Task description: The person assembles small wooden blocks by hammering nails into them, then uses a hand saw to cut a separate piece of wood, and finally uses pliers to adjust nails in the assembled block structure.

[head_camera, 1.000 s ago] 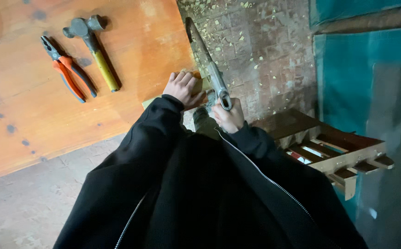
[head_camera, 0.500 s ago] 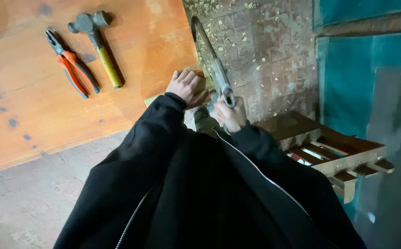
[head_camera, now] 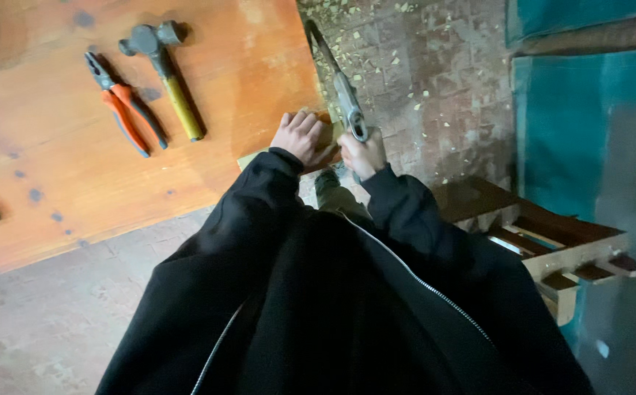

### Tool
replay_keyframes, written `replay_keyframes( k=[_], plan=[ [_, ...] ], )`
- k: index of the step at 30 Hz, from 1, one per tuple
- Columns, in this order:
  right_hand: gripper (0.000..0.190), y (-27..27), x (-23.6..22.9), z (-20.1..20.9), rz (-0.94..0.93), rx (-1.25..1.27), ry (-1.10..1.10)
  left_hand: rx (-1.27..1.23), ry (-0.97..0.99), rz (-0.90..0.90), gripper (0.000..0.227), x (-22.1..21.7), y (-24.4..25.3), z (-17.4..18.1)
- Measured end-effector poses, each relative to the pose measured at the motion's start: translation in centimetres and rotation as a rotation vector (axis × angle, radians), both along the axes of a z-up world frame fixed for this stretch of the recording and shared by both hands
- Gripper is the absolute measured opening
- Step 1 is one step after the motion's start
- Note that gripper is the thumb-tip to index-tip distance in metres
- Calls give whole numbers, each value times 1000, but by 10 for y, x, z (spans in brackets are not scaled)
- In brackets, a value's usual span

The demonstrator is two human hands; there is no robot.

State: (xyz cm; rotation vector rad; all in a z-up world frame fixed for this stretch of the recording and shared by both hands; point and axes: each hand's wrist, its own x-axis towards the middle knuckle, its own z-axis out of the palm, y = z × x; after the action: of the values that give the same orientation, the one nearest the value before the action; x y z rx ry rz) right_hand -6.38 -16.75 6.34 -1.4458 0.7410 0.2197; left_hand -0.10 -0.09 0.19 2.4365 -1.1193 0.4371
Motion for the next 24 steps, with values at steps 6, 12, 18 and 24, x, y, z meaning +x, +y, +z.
replay_keyframes(
  k=[6,12,18,24],
  plan=[
    [19,-5,-38,65,29,53,11,-36,-10,5,42,-1,0,-2],
    [20,-4,-46,15,-9,116,-47,-48,-10,-5,42,2,0,-5],
    [27,-1,-9,-3,10,159,-11,-18,0,1,42,-1,1,-6],
    [26,-7,-46,23,-5,68,-13,-5,-21,-10,43,1,2,5]
  ],
)
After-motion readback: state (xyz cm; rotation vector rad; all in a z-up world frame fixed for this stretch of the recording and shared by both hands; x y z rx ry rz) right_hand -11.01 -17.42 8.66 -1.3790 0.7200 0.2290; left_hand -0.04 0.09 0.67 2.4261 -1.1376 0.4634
